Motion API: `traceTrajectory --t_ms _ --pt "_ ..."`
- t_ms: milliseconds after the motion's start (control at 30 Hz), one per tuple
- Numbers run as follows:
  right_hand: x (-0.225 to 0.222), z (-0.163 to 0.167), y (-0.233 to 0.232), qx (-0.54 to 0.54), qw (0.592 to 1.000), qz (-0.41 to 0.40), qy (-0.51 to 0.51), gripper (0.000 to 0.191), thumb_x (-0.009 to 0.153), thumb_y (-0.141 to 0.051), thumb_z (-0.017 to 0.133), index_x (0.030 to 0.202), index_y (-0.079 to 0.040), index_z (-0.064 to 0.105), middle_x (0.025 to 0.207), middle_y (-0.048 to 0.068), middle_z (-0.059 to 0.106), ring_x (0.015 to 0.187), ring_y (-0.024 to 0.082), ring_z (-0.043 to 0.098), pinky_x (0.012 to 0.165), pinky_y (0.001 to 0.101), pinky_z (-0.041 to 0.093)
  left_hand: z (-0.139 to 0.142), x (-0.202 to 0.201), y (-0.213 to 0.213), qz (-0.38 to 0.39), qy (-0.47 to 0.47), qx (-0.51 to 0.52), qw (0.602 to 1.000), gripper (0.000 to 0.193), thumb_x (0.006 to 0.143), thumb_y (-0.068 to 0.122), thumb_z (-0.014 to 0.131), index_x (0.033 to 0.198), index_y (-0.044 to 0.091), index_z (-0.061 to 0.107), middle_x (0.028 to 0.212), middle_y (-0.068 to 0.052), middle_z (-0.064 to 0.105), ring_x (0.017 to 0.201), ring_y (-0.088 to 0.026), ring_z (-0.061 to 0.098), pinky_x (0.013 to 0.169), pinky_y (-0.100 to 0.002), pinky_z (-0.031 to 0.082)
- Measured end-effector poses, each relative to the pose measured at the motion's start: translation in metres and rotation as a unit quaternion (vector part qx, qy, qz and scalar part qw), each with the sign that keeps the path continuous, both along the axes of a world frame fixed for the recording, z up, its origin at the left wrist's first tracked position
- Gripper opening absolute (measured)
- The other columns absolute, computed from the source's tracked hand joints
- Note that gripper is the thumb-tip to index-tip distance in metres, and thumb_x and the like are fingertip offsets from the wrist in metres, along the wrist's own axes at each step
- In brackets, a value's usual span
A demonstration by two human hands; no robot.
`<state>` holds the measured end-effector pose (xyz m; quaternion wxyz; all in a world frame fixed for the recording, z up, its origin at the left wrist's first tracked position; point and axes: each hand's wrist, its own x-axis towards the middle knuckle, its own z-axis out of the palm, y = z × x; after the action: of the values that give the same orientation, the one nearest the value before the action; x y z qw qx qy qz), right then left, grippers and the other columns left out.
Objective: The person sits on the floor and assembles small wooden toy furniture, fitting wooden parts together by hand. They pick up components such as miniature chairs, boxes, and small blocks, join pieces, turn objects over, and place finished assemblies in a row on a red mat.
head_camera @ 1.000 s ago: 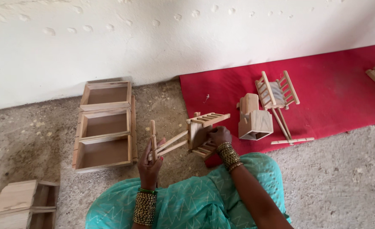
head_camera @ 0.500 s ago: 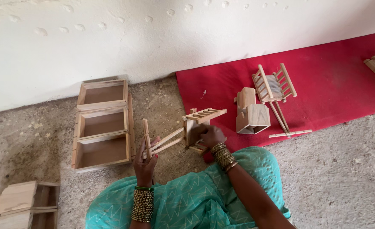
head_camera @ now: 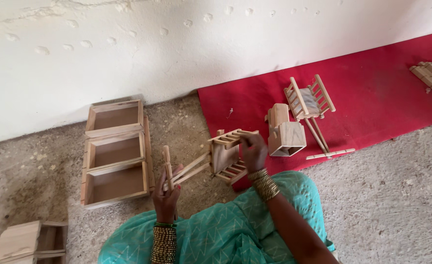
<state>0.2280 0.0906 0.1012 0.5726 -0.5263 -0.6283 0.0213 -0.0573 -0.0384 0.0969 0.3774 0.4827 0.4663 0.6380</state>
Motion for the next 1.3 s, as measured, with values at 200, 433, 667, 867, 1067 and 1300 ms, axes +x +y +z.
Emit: traceTrajectory --t_ms 200,433,667,867,1067,1300 --pt "-0.02 -0.008 -0.008 0.002 0.998 0.057 0.03 0.009 0.091 -0.002 0.075 0.098 -0.007 0.075 0.096 0.009 0.076 0.084 0.018 0.076 0.068 0.0303 0.065 0.002 0.0 0.0 -0.004 0.014 0.006 1.0 0.075 0.088 -0.009 0.058 0.16 0.002 0.038 0.136 -0.014 0.07 0.075 0.002 0.057 0.059 -0.013 0.043" --pt "0.058 -0.044 0.036 -0.194 0.97 -0.086 0.118 0.008 0.086 -0.004 0.078 0.094 -0.003 0.081 0.087 0.009 0.078 0.071 0.016 0.072 0.064 0.0273 0.057 0.015 0.001 0.003 0.0 -0.001 -0.033 0.999 0.066 0.091 -0.004 0.061 0.155 0.001 0.043 0.137 -0.016 0.069 0.101 -0.009 0.067 0.067 -0.017 0.05" --pt "0.049 -0.04 0.025 -0.197 0.898 0.097 0.38 0.012 0.091 0.002 0.068 0.101 0.004 0.074 0.086 0.008 0.076 0.066 0.011 0.067 0.058 0.026 0.055 0.027 0.003 -0.001 -0.04 -0.157 -0.069 0.984 0.049 0.106 0.033 0.048 0.144 0.002 0.051 0.145 -0.016 0.059 0.133 -0.028 0.06 0.105 -0.042 0.058" --pt "0.051 -0.003 0.002 -0.23 0.771 0.186 0.564 0.026 0.093 0.0 0.054 0.11 -0.003 0.073 0.085 0.006 0.07 0.06 0.011 0.06 0.053 0.026 0.049 0.015 0.012 -0.006 -0.129 -0.097 -0.05 0.986 0.06 0.102 0.044 0.054 0.147 0.005 0.05 0.151 -0.016 0.055 0.137 -0.029 0.057 0.111 -0.044 0.053" --pt "0.062 0.0 -0.054 -0.334 0.697 0.254 0.582 0.026 0.098 -0.015 0.041 0.086 -0.006 0.063 0.069 0.006 0.061 0.052 0.013 0.05 0.047 0.0287 0.04 -0.002 0.011 0.004 -0.129 0.075 -0.025 0.988 0.051 0.088 0.032 0.075 0.134 0.013 0.066 0.135 -0.009 0.07 0.121 -0.024 0.07 0.093 -0.043 0.065" --pt "0.009 -0.009 -0.178 -0.495 0.686 0.328 0.42 0.025 0.095 -0.012 0.046 0.086 -0.004 0.069 0.057 0.002 0.05 0.047 0.012 0.044 0.045 0.0281 0.035 -0.013 0.059 -0.01 0.103 0.249 0.086 0.959 0.031 0.079 0.021 0.085 0.109 0.013 0.082 0.107 -0.006 0.081 0.094 -0.021 0.079 0.079 -0.034 0.062"
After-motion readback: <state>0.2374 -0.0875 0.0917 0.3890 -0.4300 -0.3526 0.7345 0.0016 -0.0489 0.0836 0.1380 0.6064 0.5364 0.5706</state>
